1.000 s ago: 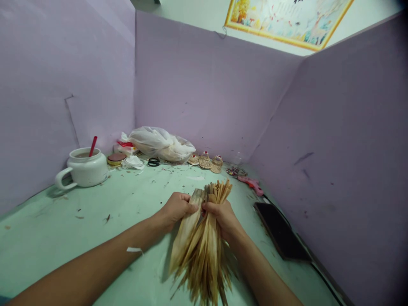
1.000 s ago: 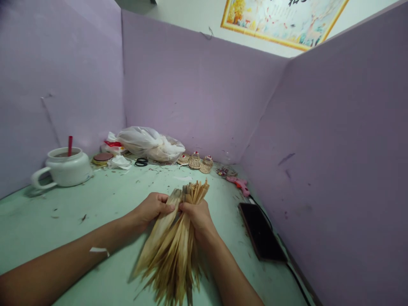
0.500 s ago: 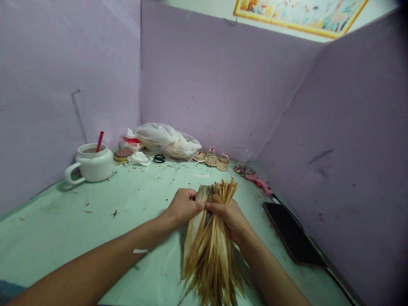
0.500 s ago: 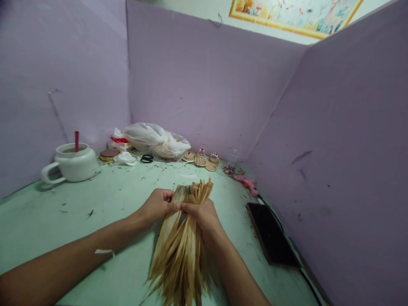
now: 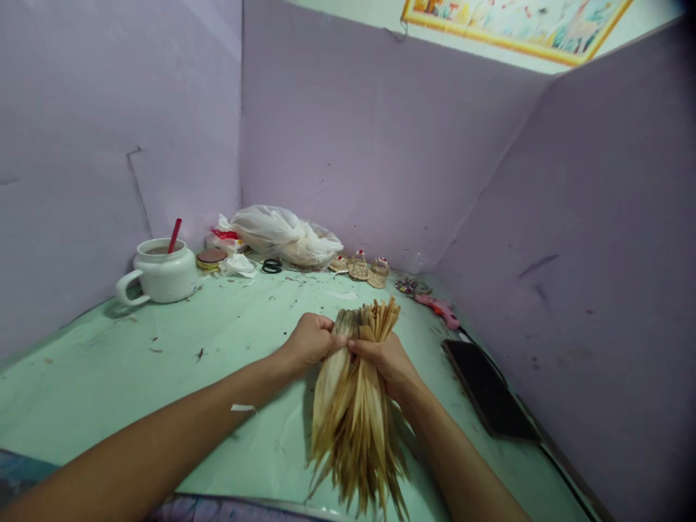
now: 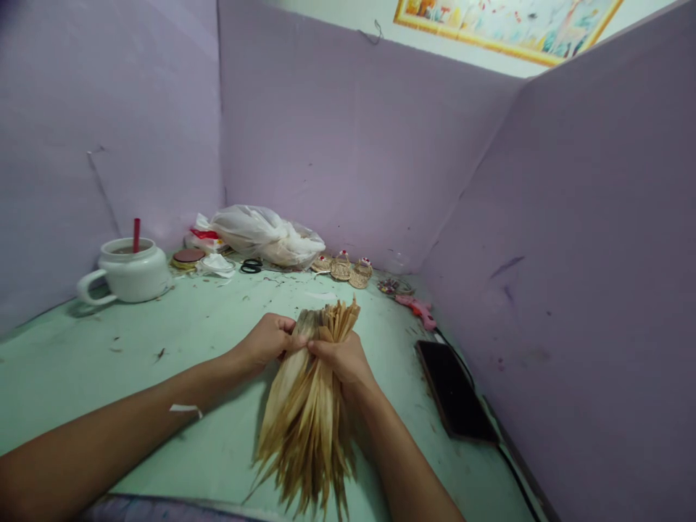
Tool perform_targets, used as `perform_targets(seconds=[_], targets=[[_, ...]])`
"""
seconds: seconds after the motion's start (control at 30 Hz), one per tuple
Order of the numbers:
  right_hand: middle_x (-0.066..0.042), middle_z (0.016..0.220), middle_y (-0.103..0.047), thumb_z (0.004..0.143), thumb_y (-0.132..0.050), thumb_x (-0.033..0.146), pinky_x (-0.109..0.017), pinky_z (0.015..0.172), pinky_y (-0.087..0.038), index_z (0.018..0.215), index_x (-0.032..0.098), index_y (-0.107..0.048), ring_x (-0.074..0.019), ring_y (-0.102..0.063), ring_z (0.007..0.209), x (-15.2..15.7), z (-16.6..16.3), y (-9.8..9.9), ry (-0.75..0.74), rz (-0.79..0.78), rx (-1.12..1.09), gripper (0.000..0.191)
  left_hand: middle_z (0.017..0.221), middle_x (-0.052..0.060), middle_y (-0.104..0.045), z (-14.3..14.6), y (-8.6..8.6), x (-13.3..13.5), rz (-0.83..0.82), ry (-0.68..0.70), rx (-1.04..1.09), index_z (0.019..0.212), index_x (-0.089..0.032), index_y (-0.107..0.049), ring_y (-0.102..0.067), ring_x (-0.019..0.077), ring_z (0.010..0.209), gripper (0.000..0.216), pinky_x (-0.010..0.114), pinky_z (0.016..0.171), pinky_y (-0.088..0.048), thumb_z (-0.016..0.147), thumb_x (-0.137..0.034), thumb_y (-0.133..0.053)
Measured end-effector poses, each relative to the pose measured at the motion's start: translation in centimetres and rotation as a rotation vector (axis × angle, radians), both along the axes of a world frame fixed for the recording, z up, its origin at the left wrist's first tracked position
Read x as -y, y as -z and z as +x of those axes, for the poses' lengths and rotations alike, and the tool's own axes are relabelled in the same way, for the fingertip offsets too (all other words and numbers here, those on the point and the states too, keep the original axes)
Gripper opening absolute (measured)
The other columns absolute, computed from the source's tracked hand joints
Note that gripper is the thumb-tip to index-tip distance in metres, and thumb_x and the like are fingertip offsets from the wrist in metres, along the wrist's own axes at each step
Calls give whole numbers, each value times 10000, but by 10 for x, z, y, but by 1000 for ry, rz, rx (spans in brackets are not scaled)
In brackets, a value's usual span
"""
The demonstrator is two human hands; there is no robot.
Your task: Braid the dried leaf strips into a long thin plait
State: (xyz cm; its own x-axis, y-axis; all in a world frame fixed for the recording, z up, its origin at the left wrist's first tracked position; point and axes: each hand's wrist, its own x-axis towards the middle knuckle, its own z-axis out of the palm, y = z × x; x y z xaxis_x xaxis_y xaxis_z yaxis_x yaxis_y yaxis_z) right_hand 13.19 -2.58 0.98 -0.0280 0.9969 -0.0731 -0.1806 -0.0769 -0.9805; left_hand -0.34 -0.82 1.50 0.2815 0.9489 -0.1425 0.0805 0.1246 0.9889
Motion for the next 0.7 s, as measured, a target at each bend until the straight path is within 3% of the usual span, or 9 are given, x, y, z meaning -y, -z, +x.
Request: perform_targets(seconds=[0.23,0.53,0.7], targets=[[-19,679,-636,478,-668,148,-308,578,-463,756,144,-629,-190,-573,615,-5,2,6,85,28,137,281,412,-50,-357,0,4,-3,117,25,-72,456,-138,-456,-305,56,409,228,195,408,-212,512,-332,-561],[6,558,-574,476,-664,163,-268,492,-432,652,136,-597,-146,-510,515,-4,0,4,111,31,182,191,433,-50,-340,-2,3,-5,224,11,-135,457,-136,-441,-281,55,438,235,191,413,-188,520,-341,-537],[-17,645,-610,483,-652,164,-262,525,-434,707,133,-618,-171,-543,597,-6,1,8,161,44,254,229,443,-49,-334,-1,5,-6,234,14,-132,458,-143,-424,-292,61,457,285,187,414,-195,530,-378,-566]])
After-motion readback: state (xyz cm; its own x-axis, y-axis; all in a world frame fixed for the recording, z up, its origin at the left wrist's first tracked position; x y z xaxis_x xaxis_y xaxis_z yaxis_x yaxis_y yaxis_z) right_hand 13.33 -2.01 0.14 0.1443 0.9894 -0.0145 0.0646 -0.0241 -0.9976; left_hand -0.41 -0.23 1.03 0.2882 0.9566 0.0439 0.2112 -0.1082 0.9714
